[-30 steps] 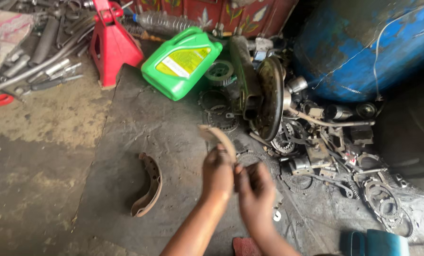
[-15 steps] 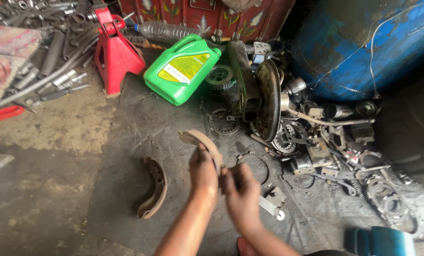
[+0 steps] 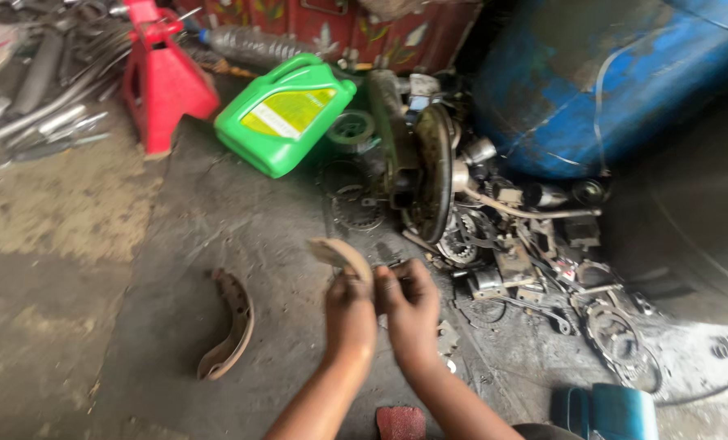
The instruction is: The person holds and works on brake shoes by hand and using a small metal tool to manipulate the surfaces.
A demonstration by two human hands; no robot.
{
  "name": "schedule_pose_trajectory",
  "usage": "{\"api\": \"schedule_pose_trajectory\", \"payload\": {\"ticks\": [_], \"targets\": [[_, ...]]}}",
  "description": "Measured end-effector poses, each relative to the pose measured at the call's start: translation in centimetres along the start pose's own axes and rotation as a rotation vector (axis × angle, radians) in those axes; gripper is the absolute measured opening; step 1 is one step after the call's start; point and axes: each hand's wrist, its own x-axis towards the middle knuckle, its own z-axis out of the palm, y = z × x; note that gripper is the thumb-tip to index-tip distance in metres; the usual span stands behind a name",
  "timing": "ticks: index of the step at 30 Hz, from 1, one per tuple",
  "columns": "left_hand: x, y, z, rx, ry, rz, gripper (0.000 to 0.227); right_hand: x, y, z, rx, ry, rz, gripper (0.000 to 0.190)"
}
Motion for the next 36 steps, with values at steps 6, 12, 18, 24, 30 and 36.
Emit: {"api": "schedule_pose_trajectory", "payload": {"ticks": [6, 12, 18, 24, 30, 36], "targets": [[2.2, -1.3, -1.0, -0.101, 0.037, -0.126, 0.040, -3.2, -0.3, 1.1, -0.091, -0.007, 0.013, 0.017], [3.4, -0.1, -0.9, -0.107, 0.032, -0.025, 0.037, -2.2, -1.8, 1.6, -0.346, -0.046, -0.194, 0.018], [2.8, 2.2, -0.2, -0.208, 0.028, -0.112, 0.034, -0.9, -3.5, 1.1, -0.427, -0.079, -0.206, 0.016], [3.0, 1.3, -0.9, -0.235, 0.032, -0.127, 0.036, -1.3, -3.4, 1.6, -0.412, -0.083, -0.203, 0.016], [2.7, 2.2, -0.1, -0.376, 0.004, -0.154, 0.035, -1.0, -2.3, -1.3, -0.330, -0.058, -0.180, 0.020], [3.4, 3.8, -1.5, -0.242, 0.142, -0.158, 0.035, 0.0, -1.8, 1.0, -0.222, -0.014, -0.026, 0.024]]}}
